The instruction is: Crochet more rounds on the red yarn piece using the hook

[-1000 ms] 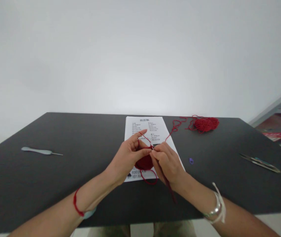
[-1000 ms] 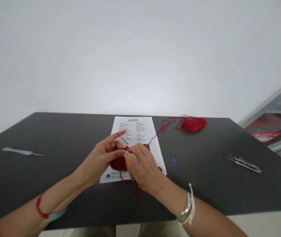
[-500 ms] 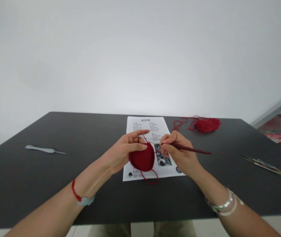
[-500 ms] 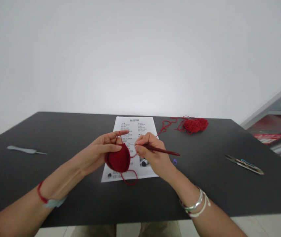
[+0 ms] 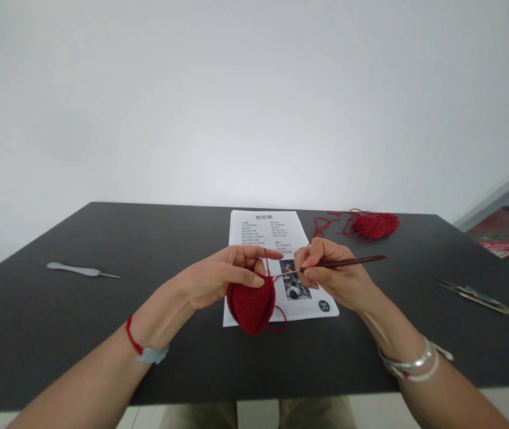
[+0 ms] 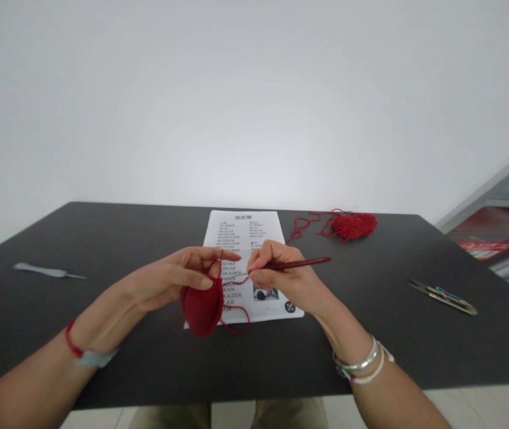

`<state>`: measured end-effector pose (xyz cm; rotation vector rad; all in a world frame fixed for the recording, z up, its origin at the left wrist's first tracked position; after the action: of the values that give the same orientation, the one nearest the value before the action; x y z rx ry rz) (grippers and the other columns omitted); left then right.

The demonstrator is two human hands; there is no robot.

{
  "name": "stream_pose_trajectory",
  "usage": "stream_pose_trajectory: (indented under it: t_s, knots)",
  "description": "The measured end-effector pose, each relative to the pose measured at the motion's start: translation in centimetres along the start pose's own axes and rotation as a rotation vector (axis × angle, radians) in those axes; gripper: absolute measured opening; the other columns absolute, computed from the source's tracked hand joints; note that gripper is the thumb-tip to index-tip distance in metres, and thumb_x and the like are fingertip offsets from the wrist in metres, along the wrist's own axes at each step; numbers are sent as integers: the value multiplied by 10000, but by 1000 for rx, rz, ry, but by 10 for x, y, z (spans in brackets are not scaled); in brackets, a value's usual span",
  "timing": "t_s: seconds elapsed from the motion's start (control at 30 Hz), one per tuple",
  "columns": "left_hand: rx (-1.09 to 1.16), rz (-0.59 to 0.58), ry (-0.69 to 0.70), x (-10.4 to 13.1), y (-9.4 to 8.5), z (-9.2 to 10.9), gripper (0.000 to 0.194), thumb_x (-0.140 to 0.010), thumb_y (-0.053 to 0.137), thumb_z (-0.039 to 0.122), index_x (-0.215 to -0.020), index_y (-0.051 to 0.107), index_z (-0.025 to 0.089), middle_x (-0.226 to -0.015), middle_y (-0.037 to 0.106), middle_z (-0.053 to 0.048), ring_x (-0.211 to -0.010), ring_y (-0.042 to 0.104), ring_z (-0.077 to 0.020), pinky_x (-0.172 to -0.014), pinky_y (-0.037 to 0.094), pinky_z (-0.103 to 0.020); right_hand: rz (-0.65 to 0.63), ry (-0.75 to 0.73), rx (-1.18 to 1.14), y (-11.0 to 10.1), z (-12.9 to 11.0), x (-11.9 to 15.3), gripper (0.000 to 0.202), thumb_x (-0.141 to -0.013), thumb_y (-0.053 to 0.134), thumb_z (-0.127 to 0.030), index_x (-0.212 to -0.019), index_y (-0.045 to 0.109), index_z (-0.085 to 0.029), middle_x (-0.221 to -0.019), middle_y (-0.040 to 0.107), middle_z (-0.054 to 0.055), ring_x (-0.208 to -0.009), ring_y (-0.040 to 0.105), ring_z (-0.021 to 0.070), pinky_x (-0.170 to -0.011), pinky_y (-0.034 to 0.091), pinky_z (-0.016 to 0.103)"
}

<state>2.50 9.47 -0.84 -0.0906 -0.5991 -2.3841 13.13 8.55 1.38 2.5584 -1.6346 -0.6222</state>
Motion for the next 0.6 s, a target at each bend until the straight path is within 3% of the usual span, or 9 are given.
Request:
stream_pose_trajectory:
  t_s: [0.23,0.33,0.43,0.53,0.6]
  knots:
    - [-12,-35,-11,-1,4,-5,413,-627,734,74,-1034,687,122,-663,601,20,-564,534,-62,-517,375,-168,-22,96,-204,14,1,-2,201,-719,758,-212,-685,564,-174,-617,581,-24,-478,450,70,-426,298,199]
    - [-44,82,127,-4,0,3,401,-643,745,85,-1035,680,141,-699,619,25,-585,545,-56,-551,385,-169,41,179,-309,17,14,-2,214,-735,738,-227,-697,532,-186,-587,563,-41,-462,425,67,-403,296,181]
    - [-126,265,295,-3,-8,16,431,-661,748,104,-1078,651,149,-661,605,44,-599,546,-65,-592,400,-185,181,111,-300,10,18,-2,197,-756,714,-233,-715,524,-199,-592,587,-41,-483,469,81,-421,356,188]
    - [-172,345,321,-2,-8,17,518,-669,741,122,-1168,601,133,-630,603,48,-585,541,-81,-592,404,-207,294,-8,-180,2,13,-1,185,-760,709,-245,-710,536,-200,-611,612,-39,-504,524,93,-463,412,212]
    - [-167,350,296,-3,-7,15,579,-665,739,120,-1217,564,118,-629,610,47,-574,544,-85,-579,403,-211,303,-30,-128,-1,11,0,190,-756,710,-259,-704,538,-199,-605,610,-39,-506,538,101,-476,424,228]
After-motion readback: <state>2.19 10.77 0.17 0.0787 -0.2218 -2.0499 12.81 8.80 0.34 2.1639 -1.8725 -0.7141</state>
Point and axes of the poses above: each hand's wrist, its own x-axis away from the middle knuckle, its own y-axis out of the palm, z = x × y, the point moved 10 cm from there along -x, towards the middle knuckle
